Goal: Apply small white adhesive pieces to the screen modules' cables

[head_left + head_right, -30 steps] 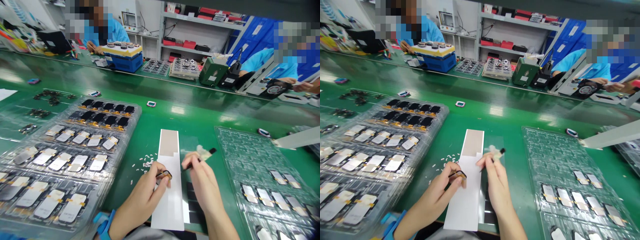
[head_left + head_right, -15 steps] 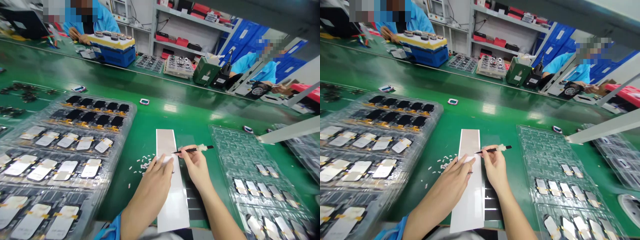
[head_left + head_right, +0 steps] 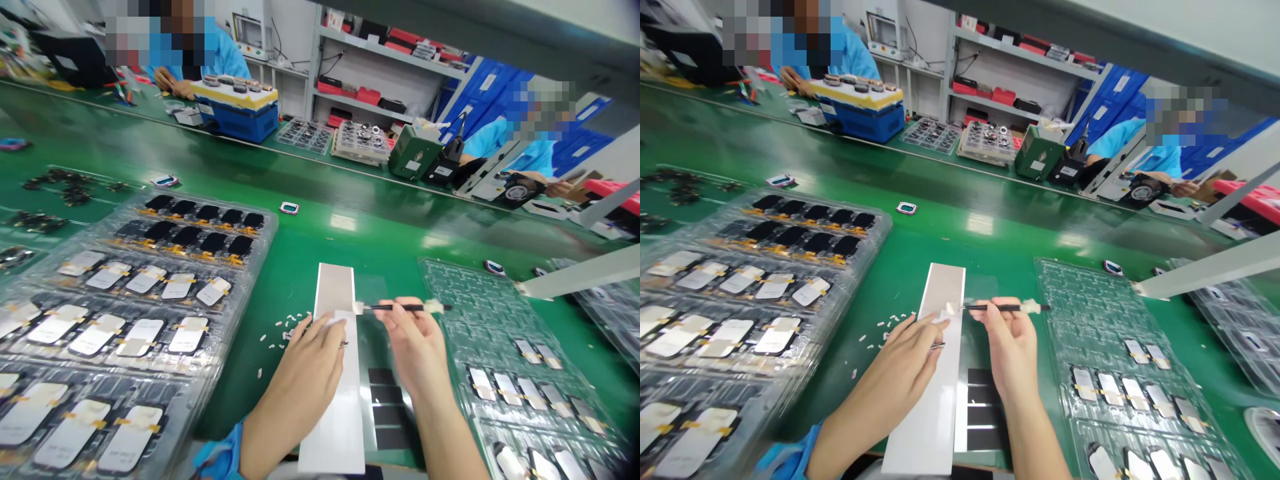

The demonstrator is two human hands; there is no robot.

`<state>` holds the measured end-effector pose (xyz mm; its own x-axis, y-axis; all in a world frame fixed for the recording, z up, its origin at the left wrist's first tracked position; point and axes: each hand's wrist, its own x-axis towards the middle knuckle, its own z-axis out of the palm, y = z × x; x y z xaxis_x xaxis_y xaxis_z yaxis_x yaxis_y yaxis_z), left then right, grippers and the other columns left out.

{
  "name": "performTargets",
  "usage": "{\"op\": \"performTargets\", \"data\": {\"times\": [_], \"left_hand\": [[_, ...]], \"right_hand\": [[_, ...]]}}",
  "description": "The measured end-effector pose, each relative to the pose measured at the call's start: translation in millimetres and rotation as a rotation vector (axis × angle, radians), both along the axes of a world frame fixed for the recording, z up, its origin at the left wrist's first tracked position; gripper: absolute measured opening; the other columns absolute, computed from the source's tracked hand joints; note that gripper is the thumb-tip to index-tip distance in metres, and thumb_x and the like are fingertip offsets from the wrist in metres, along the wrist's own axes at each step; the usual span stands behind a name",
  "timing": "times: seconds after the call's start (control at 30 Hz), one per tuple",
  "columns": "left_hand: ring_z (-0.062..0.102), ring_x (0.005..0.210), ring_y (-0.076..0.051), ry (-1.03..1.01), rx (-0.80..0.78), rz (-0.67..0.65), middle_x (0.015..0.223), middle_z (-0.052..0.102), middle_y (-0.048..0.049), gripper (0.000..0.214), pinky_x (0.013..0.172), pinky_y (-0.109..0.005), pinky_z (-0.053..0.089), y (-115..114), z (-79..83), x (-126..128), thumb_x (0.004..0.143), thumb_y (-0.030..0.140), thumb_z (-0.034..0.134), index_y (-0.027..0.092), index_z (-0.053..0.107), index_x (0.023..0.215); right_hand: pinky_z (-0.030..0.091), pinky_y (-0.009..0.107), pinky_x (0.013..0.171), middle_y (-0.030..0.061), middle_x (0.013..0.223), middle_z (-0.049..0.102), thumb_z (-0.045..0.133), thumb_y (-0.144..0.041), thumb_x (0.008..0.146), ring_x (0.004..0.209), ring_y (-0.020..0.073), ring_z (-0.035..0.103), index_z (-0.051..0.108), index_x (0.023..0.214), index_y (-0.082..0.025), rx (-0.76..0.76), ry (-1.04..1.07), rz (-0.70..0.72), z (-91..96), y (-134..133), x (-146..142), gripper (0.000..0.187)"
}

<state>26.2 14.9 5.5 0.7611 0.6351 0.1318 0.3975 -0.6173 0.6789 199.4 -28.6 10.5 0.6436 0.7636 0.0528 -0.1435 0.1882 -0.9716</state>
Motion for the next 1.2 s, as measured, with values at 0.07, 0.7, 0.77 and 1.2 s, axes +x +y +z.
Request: {"op": "performTargets", "data": {"times": [0.07, 0.7, 0.77, 1.2], "left_hand": [[0.061, 0.111, -0.029, -0.151, -0.151, 0.061, 0.109, 0.068, -0.0103, 0.014, 0.094, -0.048, 0.047, 0.0, 3.4, -2.0, 0.099, 0.017, 0.041, 0.021, 0.054, 0.100], [0.036, 0.060, -0.009, -0.715, -0.977, 0.106, 0.069, 0.048, 0.0072, 0.031, 0.055, -0.020, 0.029, -16.9, 0.4, 5.4, 0.098, 0.051, 0.050, 0.026, 0.034, 0.103], [0.035, 0.060, -0.009, -0.724, -0.958, 0.100, 0.070, 0.047, 0.0072, 0.031, 0.054, -0.020, 0.028, -17.2, -0.2, 6.0, 0.099, 0.052, 0.050, 0.025, 0.035, 0.103], [0.041, 0.071, -0.012, -0.837, -1.017, 0.064, 0.084, 0.056, 0.0013, 0.026, 0.063, -0.025, 0.032, -18.3, 4.1, 1.1, 0.102, 0.051, 0.039, 0.026, 0.039, 0.108]], "right_hand": [[0.061, 0.029, 0.074, 0.0020, 0.086, 0.069, 0.081, -0.033, 0.077, 0.075, 0.0146, 0.071, 0.063, 0.087, -0.020, 0.064, -0.005, -0.051, 9.3, -9.3, -3.5, 0.024], [0.065, 0.027, 0.059, 0.0027, 0.089, 0.066, 0.058, -0.019, 0.096, 0.077, 0.0192, 0.074, 0.051, 0.096, -0.025, 0.227, -0.114, -0.053, 10.2, -30.2, -49.7, 0.009], [0.064, 0.027, 0.058, 0.0026, 0.090, 0.065, 0.057, -0.019, 0.096, 0.078, 0.0196, 0.074, 0.051, 0.097, -0.026, 0.216, -0.105, -0.046, 7.7, -30.1, -51.7, 0.009], [0.065, 0.030, 0.072, 0.0027, 0.092, 0.066, 0.054, -0.014, 0.098, 0.089, 0.0193, 0.074, 0.051, 0.098, -0.024, 0.247, -0.149, -0.015, -4.6, -31.3, -60.9, 0.011]]}}
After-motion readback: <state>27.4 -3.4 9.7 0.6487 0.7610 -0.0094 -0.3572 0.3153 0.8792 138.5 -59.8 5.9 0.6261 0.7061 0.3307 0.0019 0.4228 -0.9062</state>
